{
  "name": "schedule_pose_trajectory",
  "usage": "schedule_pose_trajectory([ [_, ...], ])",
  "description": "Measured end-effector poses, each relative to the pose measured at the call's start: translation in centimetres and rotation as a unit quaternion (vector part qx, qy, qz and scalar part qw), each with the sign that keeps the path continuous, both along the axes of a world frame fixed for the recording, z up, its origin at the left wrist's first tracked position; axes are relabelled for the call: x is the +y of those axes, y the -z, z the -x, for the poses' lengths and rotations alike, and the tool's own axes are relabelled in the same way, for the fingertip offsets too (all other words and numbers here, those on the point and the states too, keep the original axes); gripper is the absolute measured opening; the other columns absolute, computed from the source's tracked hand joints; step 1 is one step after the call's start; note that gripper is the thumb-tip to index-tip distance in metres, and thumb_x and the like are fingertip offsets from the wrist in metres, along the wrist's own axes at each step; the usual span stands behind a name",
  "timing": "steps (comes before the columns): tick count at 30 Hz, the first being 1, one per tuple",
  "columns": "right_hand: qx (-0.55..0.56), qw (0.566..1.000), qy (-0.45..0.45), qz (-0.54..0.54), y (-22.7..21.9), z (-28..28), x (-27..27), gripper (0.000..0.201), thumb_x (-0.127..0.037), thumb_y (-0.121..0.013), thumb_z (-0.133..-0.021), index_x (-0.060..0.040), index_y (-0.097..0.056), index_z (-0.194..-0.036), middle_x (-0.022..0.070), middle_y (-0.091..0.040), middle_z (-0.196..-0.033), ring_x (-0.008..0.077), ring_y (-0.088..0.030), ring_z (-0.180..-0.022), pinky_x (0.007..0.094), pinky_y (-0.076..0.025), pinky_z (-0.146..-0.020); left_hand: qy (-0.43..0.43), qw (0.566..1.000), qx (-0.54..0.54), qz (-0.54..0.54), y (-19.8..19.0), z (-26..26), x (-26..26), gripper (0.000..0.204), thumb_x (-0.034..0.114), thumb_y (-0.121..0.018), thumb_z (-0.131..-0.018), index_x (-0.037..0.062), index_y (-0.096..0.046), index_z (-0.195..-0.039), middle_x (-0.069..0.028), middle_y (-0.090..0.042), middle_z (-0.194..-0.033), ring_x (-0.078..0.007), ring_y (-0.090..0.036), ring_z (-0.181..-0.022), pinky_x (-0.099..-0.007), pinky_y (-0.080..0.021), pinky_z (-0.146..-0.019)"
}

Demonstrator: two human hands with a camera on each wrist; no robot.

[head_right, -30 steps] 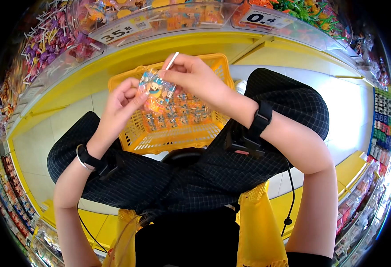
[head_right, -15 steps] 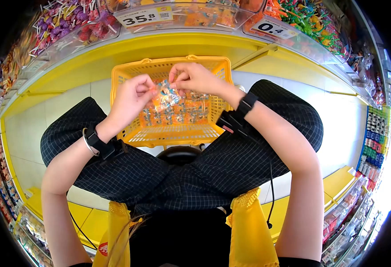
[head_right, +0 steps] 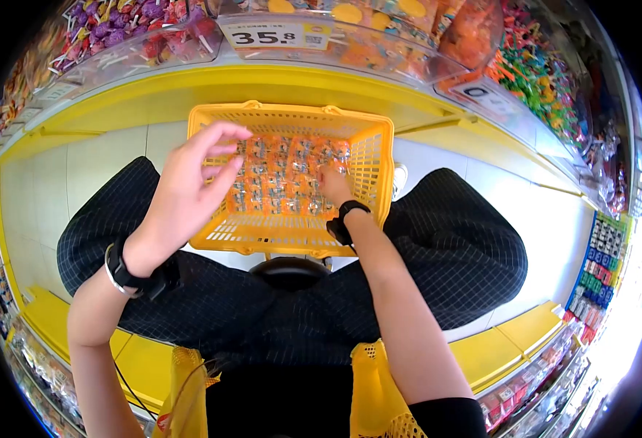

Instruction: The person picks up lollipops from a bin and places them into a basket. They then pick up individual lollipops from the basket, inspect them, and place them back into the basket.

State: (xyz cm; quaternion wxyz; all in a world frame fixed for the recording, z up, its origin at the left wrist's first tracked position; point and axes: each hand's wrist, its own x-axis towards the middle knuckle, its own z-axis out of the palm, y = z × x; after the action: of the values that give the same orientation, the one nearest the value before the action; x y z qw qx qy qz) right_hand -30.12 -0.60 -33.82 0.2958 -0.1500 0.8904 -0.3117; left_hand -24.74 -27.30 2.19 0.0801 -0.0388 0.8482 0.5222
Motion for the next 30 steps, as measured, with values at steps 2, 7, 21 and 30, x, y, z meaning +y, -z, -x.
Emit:
schedule_pose_trajectory([
  [2, 0.006, 0.998, -0.057, -0.006, 2.0, -0.2, 0.6, 0.007, -0.001, -0.057, -0.076, -0.005, -0.054, -0.081, 0.013, -0.059, -0.068, 0.0305, -0.061, -0.065, 0.0411, -0.047, -0.059, 0.004, 0.999, -0.028, -0.035, -0.5, -0.4, 0.1, 0.027, -0.001, -0.055, -0.088, 0.0026, -0.053, -0.115, -0.0082, -0.059, -0.116, -0.0215, -0.058, -0.109, -0.031, -0.052, -0.084],
  [7, -0.004, 1.0, -0.014, 0.013, 4.8, -1.2, 1.2, 0.02, 0.005, -0.06, -0.074, -0.0039, -0.051, -0.089, 0.0155, -0.058, -0.073, 0.0328, -0.06, -0.07, 0.0436, -0.048, -0.062, -0.006, 0.998, -0.041, -0.049, -0.5, 0.1, -0.4, 0.027, -0.003, -0.054, -0.087, 0.0019, -0.053, -0.114, -0.0101, -0.059, -0.117, -0.0211, -0.06, -0.107, -0.0296, -0.052, -0.082],
  [21, 0.034, 0.958, -0.119, -0.26, 0.7, -1.5, -0.1, 0.039, 0.003, -0.06, -0.078, -0.0031, -0.049, -0.115, 0.0203, -0.056, -0.113, 0.0366, -0.059, -0.099, 0.0445, -0.054, -0.073, 0.033, 0.997, -0.06, -0.04, -0.5, 0.3, 0.5, 0.027, -0.007, -0.056, -0.083, 0.0018, -0.055, -0.109, -0.012, -0.059, -0.117, -0.0201, -0.063, -0.097, -0.0278, -0.053, -0.077],
  [30, 0.125, 0.978, -0.123, -0.117, 0.4, -1.2, -4.6, 0.032, 0.002, -0.059, -0.078, -0.0037, -0.057, -0.109, 0.0187, -0.056, -0.111, 0.0333, -0.057, -0.104, 0.0432, -0.053, -0.077, 0.013, 0.997, -0.061, -0.037, -0.7, -0.1, -0.2, 0.026, -0.007, -0.054, -0.084, 0.0018, -0.057, -0.109, -0.0118, -0.059, -0.118, -0.0185, -0.062, -0.098, -0.027, -0.053, -0.076],
])
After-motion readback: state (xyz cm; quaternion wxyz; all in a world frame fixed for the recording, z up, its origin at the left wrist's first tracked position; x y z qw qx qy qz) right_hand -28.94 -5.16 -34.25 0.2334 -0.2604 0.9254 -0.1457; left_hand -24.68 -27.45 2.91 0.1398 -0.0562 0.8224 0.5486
